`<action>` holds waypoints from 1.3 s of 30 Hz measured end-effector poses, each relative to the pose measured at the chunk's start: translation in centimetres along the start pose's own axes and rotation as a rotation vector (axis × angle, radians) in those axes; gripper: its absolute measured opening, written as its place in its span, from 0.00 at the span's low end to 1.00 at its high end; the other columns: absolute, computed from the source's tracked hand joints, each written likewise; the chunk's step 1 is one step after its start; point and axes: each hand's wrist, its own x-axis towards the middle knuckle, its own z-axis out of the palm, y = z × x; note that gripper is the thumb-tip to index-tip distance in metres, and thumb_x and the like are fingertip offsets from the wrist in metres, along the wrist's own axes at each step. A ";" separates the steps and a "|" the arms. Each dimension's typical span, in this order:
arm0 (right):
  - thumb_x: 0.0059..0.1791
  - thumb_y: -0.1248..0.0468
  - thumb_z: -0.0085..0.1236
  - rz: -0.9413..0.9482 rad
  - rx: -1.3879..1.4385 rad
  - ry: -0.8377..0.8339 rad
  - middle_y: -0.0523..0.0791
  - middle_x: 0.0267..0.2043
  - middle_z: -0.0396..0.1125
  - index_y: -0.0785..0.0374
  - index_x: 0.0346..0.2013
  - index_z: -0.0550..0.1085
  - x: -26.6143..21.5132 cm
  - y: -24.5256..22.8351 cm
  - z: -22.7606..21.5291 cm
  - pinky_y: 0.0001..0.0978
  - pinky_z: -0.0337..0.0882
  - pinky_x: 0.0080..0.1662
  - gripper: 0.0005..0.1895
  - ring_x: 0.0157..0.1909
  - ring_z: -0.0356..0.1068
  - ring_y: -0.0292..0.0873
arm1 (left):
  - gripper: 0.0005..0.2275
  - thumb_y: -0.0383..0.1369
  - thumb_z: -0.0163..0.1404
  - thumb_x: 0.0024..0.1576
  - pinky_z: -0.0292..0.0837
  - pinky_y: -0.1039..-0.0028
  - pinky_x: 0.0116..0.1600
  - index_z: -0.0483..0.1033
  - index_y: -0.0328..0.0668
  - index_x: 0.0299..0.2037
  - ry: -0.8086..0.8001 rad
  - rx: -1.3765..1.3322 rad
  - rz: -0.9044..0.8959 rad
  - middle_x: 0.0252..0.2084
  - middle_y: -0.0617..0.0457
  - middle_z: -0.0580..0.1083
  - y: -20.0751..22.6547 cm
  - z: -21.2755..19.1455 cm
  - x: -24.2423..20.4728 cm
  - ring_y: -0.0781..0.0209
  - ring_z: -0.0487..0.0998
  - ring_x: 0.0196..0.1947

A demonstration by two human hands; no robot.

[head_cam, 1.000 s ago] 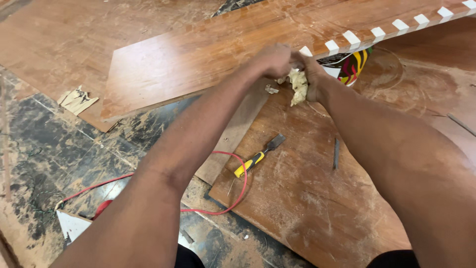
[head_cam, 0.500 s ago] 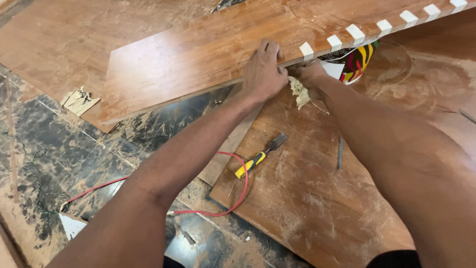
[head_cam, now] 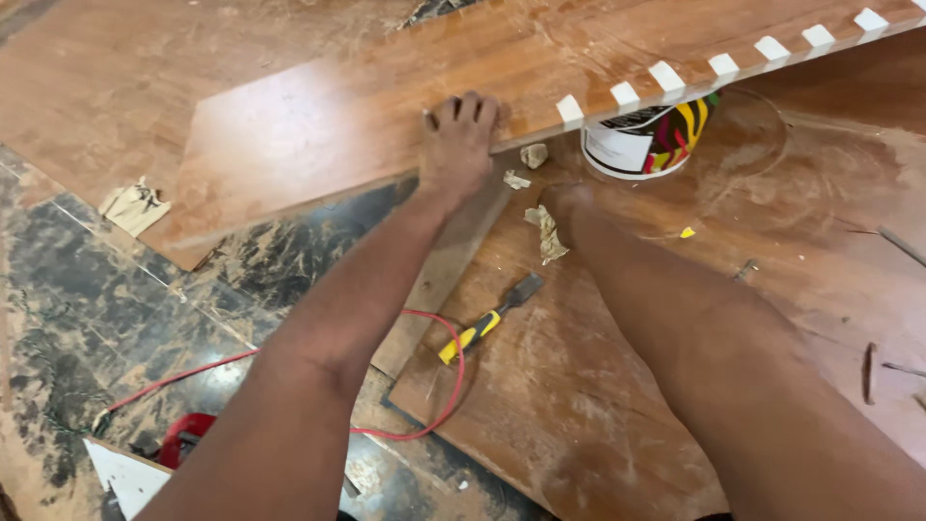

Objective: The person applies putty to the edge of a wooden board by hand, smoothing it into the gaps between small white blocks. The person works along the length of the board, repeatedly pressing and smoothing the putty.

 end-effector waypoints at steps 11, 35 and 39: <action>0.45 0.62 0.57 -0.003 0.117 0.244 0.55 0.51 0.72 0.65 0.46 0.76 -4.1 -2.2 -5.7 0.47 0.70 0.48 0.16 0.51 0.71 0.54 | 0.41 0.42 0.64 0.46 0.70 0.47 0.58 0.55 0.53 0.71 -0.462 0.119 -0.134 0.70 0.52 0.59 -2.4 -1.9 6.3 0.45 0.62 0.66; 0.47 0.56 0.61 -0.083 -0.497 0.247 0.51 0.31 0.72 0.71 0.36 0.81 -3.9 -2.9 -24.1 0.42 0.67 0.37 0.17 0.34 0.68 0.46 | 0.31 0.34 0.66 0.42 0.59 0.29 0.63 0.69 0.61 0.58 -0.140 -0.343 0.075 0.63 0.49 0.58 13.8 -0.8 13.9 0.38 0.56 0.67; 0.49 0.56 0.57 -0.096 -0.570 0.323 0.55 0.40 0.73 0.66 0.41 0.82 -6.7 -5.1 -29.1 0.49 0.67 0.42 0.16 0.39 0.66 0.47 | 0.30 0.39 0.67 0.41 0.61 0.33 0.64 0.70 0.56 0.56 -0.080 -0.338 0.129 0.61 0.47 0.58 13.3 -1.2 13.0 0.44 0.56 0.69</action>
